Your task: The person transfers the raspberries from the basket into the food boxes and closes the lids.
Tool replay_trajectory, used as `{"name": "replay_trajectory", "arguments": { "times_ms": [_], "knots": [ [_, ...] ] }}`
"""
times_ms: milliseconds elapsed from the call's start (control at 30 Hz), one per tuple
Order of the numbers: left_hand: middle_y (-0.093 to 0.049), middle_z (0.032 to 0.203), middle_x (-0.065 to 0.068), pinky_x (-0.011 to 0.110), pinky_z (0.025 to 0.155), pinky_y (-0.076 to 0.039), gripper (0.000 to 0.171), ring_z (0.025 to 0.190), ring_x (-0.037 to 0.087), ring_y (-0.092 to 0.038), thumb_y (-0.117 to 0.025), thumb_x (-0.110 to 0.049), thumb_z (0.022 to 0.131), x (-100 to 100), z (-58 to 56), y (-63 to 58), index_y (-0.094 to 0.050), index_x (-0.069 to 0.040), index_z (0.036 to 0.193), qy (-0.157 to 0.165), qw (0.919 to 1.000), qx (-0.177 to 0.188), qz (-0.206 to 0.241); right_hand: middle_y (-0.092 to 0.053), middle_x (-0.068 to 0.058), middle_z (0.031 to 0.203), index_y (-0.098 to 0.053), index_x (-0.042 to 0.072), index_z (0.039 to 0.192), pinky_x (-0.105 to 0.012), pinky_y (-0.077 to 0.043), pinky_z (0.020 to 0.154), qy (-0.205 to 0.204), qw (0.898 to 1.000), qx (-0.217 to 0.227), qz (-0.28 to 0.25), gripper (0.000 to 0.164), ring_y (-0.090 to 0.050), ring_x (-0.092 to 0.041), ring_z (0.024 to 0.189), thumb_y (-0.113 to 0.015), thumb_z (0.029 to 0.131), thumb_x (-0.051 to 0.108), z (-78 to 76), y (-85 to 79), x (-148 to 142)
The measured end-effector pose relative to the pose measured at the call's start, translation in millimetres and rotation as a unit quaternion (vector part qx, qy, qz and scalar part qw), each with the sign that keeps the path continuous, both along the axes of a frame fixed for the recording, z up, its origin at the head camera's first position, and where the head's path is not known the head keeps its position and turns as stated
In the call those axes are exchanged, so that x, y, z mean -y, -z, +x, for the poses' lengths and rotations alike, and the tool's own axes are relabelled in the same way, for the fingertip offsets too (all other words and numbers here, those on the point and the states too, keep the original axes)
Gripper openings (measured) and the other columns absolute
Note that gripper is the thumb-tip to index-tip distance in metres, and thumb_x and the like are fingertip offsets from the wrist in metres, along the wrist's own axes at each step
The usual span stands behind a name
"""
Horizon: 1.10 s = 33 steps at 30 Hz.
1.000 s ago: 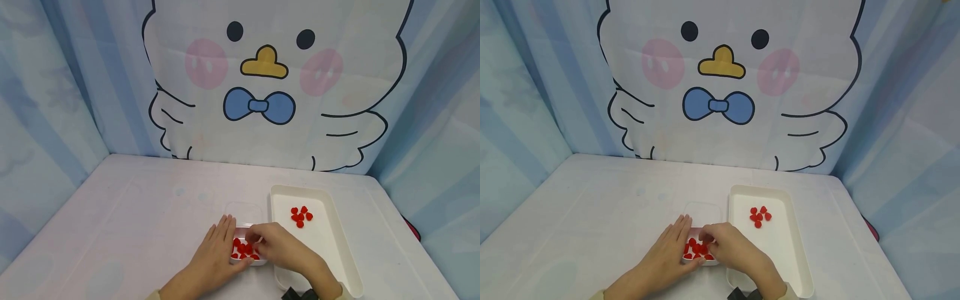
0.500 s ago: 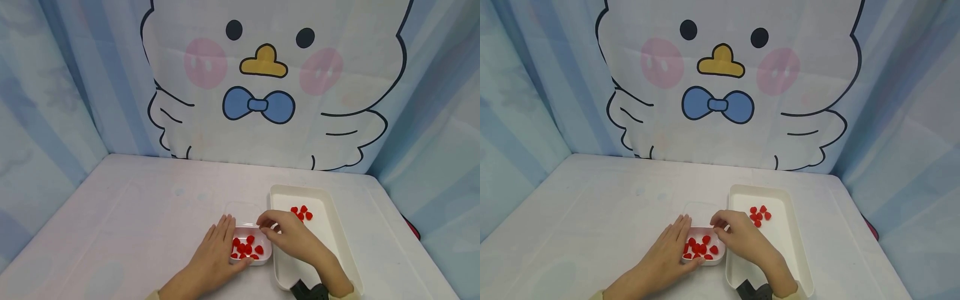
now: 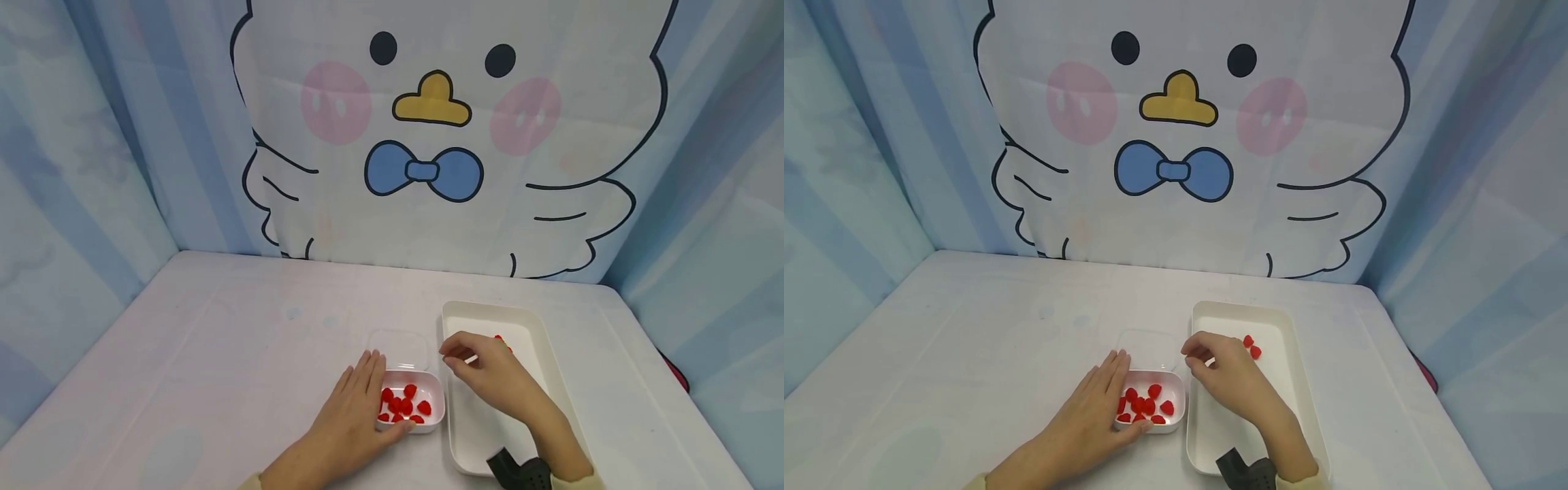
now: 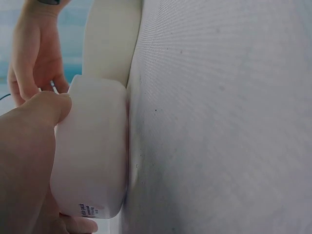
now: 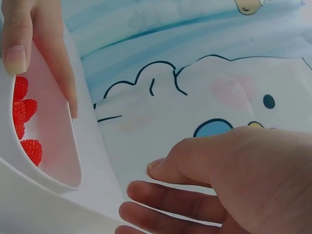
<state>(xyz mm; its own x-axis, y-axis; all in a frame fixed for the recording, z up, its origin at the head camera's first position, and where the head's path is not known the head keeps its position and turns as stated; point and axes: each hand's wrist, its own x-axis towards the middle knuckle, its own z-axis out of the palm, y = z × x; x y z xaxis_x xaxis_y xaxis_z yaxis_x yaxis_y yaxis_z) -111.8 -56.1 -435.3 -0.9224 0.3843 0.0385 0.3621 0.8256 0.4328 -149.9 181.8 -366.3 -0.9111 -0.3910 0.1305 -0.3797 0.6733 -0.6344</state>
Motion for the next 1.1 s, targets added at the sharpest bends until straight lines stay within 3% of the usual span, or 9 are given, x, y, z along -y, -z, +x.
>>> {"name": "replay_trajectory", "arguments": {
  "times_ms": [200,600,1100],
  "knots": [
    [-0.029,0.162,0.013,0.054,0.121,-0.026,0.1,0.152,0.031,-0.024,-0.058,-0.068,0.085,-0.4,0.0,0.1,-0.026,-0.004,0.155,-0.003,1.0,0.002,-0.001,-0.074,0.0,0.095,-0.07,0.015,0.1,-0.024,-0.056,0.077,0.029,1.0,-0.004,0.006,0.01,-0.066,-0.01,0.086,-0.067,0.092,0.009,-1.8,-1.8,-4.9],
    [-0.031,0.161,0.014,0.054,0.121,-0.027,0.1,0.151,0.031,-0.026,-0.06,-0.066,0.084,-2.5,0.3,-0.2,-0.027,-0.004,0.155,-0.005,0.9999,-0.002,-0.009,-0.072,-0.008,0.096,-0.069,0.007,0.104,-0.023,-0.054,0.065,0.082,0.995,0.05,-0.008,0.012,-0.066,-0.017,0.075,-0.065,0.093,0.01,-4.8,-2.8,-13.9],
    [-0.029,0.162,0.013,0.054,0.12,-0.027,0.099,0.151,0.031,-0.025,-0.06,-0.066,0.084,-1.5,0.1,-0.6,-0.026,-0.005,0.155,-0.003,1.0,-0.001,-0.006,-0.07,-0.009,0.09,-0.068,0.004,0.107,-0.023,-0.055,0.065,0.126,0.99,0.054,-0.017,0.014,-0.065,-0.018,0.073,-0.063,0.095,0.01,-8.4,-2.4,-33.5]
  ]
}}
